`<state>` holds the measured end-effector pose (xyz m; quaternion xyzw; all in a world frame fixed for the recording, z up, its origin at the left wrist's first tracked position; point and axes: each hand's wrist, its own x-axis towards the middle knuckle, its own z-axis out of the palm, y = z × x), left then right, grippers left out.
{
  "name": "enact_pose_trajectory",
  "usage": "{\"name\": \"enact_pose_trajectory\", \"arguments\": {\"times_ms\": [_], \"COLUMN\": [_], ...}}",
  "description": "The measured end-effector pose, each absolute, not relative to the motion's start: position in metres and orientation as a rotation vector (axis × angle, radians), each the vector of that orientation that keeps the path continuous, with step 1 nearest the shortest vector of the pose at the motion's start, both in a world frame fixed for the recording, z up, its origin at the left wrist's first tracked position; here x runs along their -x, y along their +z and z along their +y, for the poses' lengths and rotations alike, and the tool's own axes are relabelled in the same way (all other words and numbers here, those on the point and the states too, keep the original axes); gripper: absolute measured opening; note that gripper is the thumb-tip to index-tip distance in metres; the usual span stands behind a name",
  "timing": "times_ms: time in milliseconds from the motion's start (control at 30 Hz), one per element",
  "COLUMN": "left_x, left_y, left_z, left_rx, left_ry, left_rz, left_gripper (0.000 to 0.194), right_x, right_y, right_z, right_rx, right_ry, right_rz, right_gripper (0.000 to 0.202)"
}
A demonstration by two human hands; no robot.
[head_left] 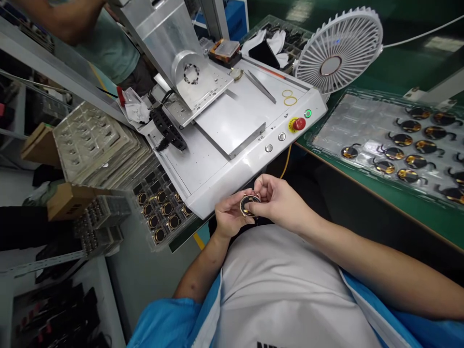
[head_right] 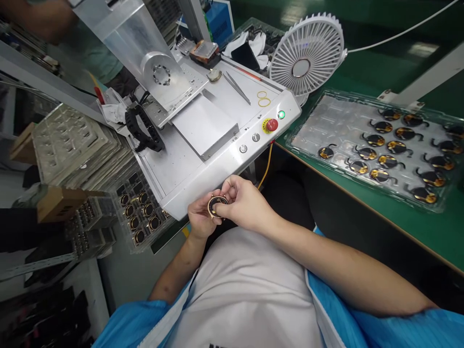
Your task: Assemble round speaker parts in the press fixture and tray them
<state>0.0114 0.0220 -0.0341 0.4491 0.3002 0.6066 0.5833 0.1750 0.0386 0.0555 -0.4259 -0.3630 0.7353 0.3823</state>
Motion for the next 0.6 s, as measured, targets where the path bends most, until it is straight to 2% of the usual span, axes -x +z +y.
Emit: {"name": "enact_pose_trajectory", "arguments": {"times_ms": [167,300,400,467,600], "left_x": [-0.011,-0.01,-0.01,-0.011,-0.014], "left_y": [-0.039,-0.044,-0.044,-0.043,-0.039], "left_z": [0.021,0.019,0.018,0.018,0.016], "left_rx": [-1.079,-1.086,-1.083,-1.101,-1.151], "left_ry": [1.43,1.428,1.448,1.467,1.444], "left_rz": [0.711,0.798,0.827,0.808,0.78], "left_gripper": [0.057,0.061,0.06,0.058,0.055], "right_x": [-0.173,-0.173,-0.178,-0.182,-0.184], "right_y": [0.053,0.052,0.049,0.046,0.039], "right_z": [0.039,0.041,0.042,0.042,0.039], "right_rx": [1.063,1.027,1.153,1.241,1.208], "right_ry": [1.88,1.96,1.99,2.009,2.01], "right_rz": [-0.887,-0.828,-0.865,-0.944,-0.948], "right_gripper": [0.038,0.049,0.057,0.056,0.06]}}
